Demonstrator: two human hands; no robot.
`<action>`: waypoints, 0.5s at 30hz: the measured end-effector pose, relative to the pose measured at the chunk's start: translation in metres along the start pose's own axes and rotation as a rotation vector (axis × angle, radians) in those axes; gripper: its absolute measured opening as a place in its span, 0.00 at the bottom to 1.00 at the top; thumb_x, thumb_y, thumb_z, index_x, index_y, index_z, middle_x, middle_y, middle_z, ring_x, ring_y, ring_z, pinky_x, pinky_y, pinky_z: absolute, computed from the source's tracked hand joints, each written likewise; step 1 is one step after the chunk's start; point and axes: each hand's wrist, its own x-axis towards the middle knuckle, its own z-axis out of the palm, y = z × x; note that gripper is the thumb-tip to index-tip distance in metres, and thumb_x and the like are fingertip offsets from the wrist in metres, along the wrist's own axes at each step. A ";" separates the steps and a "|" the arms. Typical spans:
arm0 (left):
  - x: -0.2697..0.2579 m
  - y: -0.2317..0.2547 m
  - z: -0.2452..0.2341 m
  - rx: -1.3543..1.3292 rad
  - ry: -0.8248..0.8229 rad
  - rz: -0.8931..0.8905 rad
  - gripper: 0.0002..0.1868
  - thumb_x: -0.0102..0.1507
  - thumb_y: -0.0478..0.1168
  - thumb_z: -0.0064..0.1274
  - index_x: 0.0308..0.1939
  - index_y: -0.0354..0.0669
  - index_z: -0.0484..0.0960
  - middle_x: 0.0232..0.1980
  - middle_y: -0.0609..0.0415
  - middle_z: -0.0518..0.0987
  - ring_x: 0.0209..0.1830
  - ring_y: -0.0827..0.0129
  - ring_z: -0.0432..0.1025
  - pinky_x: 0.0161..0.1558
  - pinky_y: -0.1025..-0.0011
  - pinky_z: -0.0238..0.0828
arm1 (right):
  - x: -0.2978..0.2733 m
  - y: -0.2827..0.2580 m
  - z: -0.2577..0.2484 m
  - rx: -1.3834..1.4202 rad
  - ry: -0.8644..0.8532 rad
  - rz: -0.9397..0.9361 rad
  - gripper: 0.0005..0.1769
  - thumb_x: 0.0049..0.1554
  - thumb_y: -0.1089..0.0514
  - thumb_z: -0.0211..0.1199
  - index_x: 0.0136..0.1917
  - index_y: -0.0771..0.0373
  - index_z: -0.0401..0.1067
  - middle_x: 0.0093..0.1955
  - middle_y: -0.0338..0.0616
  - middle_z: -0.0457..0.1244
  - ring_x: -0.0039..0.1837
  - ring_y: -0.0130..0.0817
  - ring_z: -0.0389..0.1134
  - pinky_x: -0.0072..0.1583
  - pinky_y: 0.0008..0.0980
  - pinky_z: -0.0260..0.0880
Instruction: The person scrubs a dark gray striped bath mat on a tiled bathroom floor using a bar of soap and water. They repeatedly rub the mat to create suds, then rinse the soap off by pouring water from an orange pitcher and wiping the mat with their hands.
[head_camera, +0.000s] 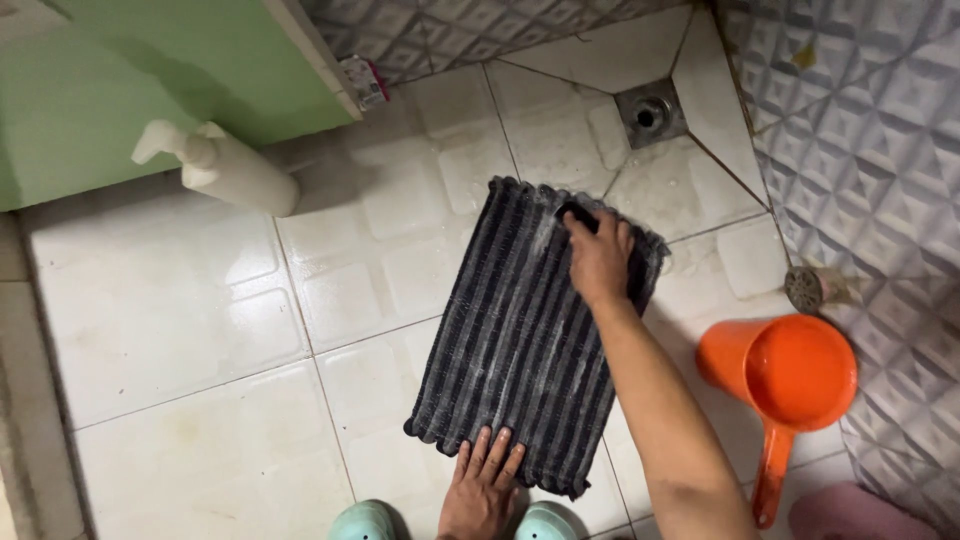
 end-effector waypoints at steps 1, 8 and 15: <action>-0.001 0.002 -0.004 -0.020 -0.003 -0.005 0.36 0.70 0.53 0.40 0.80 0.51 0.52 0.84 0.47 0.43 0.83 0.49 0.32 0.76 0.44 0.24 | 0.009 0.003 0.000 -0.019 0.026 -0.002 0.22 0.61 0.61 0.62 0.67 0.48 0.76 0.69 0.54 0.59 0.69 0.56 0.56 0.70 0.54 0.55; -0.005 0.010 -0.025 -0.081 -0.064 -0.019 0.37 0.69 0.50 0.45 0.79 0.47 0.52 0.83 0.46 0.43 0.83 0.48 0.34 0.76 0.45 0.26 | 0.051 0.007 0.000 -0.058 0.018 0.157 0.22 0.59 0.61 0.63 0.66 0.50 0.76 0.67 0.59 0.59 0.67 0.60 0.55 0.70 0.54 0.54; -0.009 -0.003 -0.017 -0.055 0.277 -0.028 0.40 0.64 0.47 0.51 0.77 0.39 0.56 0.81 0.44 0.52 0.82 0.50 0.43 0.76 0.50 0.34 | -0.100 -0.061 0.005 0.061 -0.171 -0.014 0.21 0.64 0.56 0.58 0.69 0.41 0.73 0.69 0.52 0.62 0.64 0.48 0.63 0.60 0.43 0.71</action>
